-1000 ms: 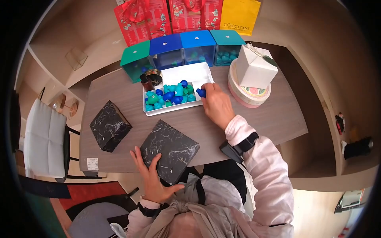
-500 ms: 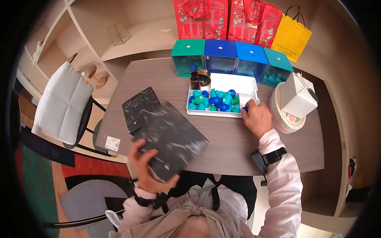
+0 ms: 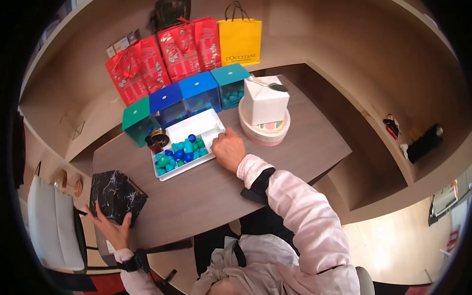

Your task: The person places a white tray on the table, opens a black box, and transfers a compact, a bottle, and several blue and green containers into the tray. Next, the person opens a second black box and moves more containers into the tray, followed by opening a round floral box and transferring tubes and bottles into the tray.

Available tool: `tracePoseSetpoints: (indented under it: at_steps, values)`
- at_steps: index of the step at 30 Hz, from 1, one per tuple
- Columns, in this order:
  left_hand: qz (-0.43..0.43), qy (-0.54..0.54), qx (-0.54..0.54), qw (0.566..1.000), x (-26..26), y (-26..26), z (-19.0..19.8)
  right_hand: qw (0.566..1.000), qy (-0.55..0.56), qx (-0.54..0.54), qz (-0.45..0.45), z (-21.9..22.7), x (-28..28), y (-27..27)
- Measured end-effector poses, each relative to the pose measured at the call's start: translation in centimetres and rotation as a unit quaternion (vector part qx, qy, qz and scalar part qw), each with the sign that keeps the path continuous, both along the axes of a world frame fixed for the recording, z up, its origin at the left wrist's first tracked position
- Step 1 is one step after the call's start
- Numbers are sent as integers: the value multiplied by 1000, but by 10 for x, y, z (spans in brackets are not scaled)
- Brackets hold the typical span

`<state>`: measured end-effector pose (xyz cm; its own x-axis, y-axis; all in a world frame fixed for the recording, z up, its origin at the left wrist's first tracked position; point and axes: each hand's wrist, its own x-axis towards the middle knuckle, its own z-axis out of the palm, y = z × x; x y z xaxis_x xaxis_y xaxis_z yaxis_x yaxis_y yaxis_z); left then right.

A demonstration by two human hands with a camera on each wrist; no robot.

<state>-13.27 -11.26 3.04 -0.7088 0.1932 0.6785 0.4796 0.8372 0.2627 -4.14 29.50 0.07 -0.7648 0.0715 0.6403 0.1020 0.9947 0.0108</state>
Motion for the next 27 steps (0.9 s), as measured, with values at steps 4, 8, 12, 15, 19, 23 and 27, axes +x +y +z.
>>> tracePoseSetpoints:
  at_steps: [4, 8, 12, 15, 19, 23, 27]
  values:
    - [106, -7, -137, 985, 19, 24, 4, 999, 11, -18, 26, 12, 14, -12]
    - [107, -16, -169, 980, -6, 8, -9, 996, 50, -36, 61, 39, 49, -22]
    - [134, -17, -184, 974, -28, 5, -10, 993, 108, 3, -44, 67, 77, 11]
    - [133, -33, -170, 976, -38, 8, -5, 976, 141, -3, -169, 84, 82, 46]
    - [39, -32, -106, 993, -44, 1, -3, 955, 114, 3, -274, 84, 67, 81]
    - [-41, 8, -76, 996, -43, -7, 3, 952, 68, -8, -300, 76, 48, 91]
    - [-87, -5, -68, 994, -47, -20, 6, 954, 73, -8, -290, 67, 43, 93]
